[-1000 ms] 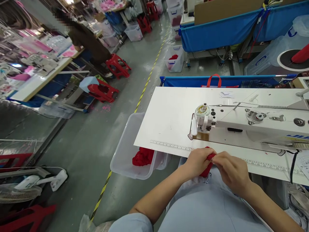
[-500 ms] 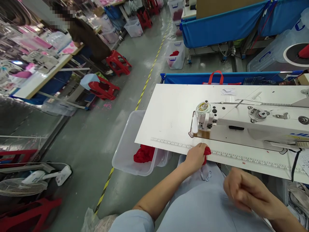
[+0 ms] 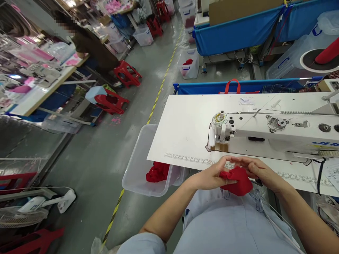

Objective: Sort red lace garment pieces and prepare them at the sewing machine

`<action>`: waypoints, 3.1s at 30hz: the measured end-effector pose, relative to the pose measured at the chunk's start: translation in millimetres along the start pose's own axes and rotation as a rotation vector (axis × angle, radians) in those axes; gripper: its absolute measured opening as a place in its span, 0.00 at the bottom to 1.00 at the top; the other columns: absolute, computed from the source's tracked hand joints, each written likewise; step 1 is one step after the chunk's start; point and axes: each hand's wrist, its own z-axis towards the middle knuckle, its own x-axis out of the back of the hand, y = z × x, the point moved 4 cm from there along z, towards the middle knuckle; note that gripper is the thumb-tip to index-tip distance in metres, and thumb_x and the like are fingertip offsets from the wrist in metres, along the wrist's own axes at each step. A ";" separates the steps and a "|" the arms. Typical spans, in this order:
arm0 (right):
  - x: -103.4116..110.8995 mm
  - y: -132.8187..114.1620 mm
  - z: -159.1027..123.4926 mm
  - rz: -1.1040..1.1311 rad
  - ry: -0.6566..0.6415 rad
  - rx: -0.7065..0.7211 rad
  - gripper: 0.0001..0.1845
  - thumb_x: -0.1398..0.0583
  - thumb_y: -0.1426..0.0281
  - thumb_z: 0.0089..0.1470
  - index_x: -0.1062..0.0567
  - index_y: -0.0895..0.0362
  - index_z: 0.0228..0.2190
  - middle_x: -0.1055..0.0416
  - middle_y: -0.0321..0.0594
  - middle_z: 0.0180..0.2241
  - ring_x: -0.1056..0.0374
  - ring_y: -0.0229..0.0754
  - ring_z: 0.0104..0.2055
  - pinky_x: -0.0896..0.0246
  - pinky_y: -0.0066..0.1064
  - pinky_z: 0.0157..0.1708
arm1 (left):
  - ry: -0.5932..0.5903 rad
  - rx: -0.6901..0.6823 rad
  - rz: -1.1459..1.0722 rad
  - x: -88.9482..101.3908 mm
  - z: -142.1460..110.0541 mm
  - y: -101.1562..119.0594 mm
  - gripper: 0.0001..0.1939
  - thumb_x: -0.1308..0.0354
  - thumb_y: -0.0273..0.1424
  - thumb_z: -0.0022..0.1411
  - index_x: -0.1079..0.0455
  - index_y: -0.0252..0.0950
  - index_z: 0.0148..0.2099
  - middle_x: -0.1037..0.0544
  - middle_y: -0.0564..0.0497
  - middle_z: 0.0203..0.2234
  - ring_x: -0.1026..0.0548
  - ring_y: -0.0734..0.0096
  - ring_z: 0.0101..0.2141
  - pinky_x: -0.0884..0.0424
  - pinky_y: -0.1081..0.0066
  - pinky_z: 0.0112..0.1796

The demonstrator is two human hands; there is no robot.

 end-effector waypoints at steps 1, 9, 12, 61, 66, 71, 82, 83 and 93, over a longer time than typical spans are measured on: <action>-2.1 0.5 -0.5 0.050 -0.044 -0.017 0.31 0.38 0.41 0.46 0.21 0.56 0.37 0.28 0.39 0.27 0.39 0.37 0.23 0.41 0.30 0.22 | 0.042 0.012 0.006 2.6 -2.5 1.6 0.31 0.37 0.38 0.61 0.46 0.42 0.62 0.28 0.56 0.28 0.30 0.75 0.28 0.34 0.74 0.31; 6.3 -13.3 -10.4 0.030 0.317 0.194 0.18 0.32 0.51 0.47 0.23 0.54 0.27 0.27 0.40 0.28 0.35 0.39 0.27 0.34 0.31 0.26 | 0.464 -0.061 0.106 24.2 -9.9 -1.0 0.14 0.35 0.40 0.55 0.28 0.35 0.37 0.24 0.49 0.35 0.27 0.68 0.36 0.32 0.72 0.35; 5.4 -12.2 -9.4 -0.028 0.363 0.202 0.19 0.35 0.50 0.50 0.24 0.54 0.26 0.30 0.37 0.25 0.40 0.36 0.23 0.39 0.29 0.21 | 0.561 -0.116 0.118 26.4 -7.5 -3.7 0.12 0.36 0.39 0.56 0.27 0.34 0.33 0.24 0.49 0.31 0.27 0.69 0.34 0.32 0.71 0.35; 66.4 29.0 -30.1 -0.636 0.812 0.220 0.15 0.41 0.56 0.56 0.22 0.52 0.38 0.24 0.46 0.41 0.39 0.38 0.21 0.44 0.34 0.19 | 0.592 0.013 -0.147 44.9 -25.0 -42.0 0.23 0.39 0.51 0.57 0.34 0.36 0.37 0.28 0.54 0.30 0.31 0.74 0.31 0.36 0.73 0.35; -0.5 -6.8 7.6 -0.352 0.302 0.339 0.20 0.37 0.58 0.56 0.25 0.50 0.49 0.29 0.46 0.54 0.51 0.30 0.18 0.43 0.31 0.20 | 0.475 0.036 -0.016 31.8 -22.6 -28.6 0.19 0.41 0.48 0.60 0.33 0.36 0.38 0.27 0.52 0.33 0.31 0.72 0.33 0.37 0.73 0.33; -27.7 -20.1 26.6 -0.383 0.083 0.364 0.12 0.38 0.58 0.57 0.22 0.54 0.35 0.24 0.38 0.31 0.36 0.37 0.26 0.39 0.29 0.27 | 0.469 0.024 0.198 29.2 -30.0 -18.1 0.12 0.45 0.41 0.63 0.33 0.36 0.37 0.27 0.52 0.32 0.32 0.71 0.34 0.37 0.72 0.36; 0.2 74.7 80.8 -0.988 0.357 -0.049 0.16 0.52 0.65 0.64 0.26 0.57 0.37 0.26 0.51 0.41 0.29 0.48 0.34 0.39 0.35 0.30 | 0.681 0.139 0.152 69.0 -90.6 -32.4 0.14 0.44 0.43 0.62 0.33 0.36 0.37 0.28 0.54 0.29 0.34 0.74 0.28 0.39 0.74 0.28; -7.9 80.6 85.1 -1.023 0.338 -0.075 0.17 0.51 0.64 0.64 0.26 0.58 0.40 0.27 0.54 0.44 0.28 0.49 0.34 0.40 0.35 0.28 | 0.720 0.120 0.151 72.1 -94.5 -31.2 0.14 0.44 0.43 0.62 0.33 0.36 0.37 0.28 0.53 0.29 0.33 0.73 0.28 0.39 0.74 0.29; -68.7 93.3 80.1 -1.152 -0.094 0.067 0.10 0.44 0.68 0.63 0.24 0.53 0.32 0.24 0.40 0.39 0.27 0.42 0.37 0.43 0.29 0.28 | 0.836 0.094 0.204 83.2 -110.2 -25.6 0.14 0.44 0.43 0.62 0.33 0.36 0.35 0.29 0.54 0.28 0.34 0.74 0.28 0.39 0.74 0.29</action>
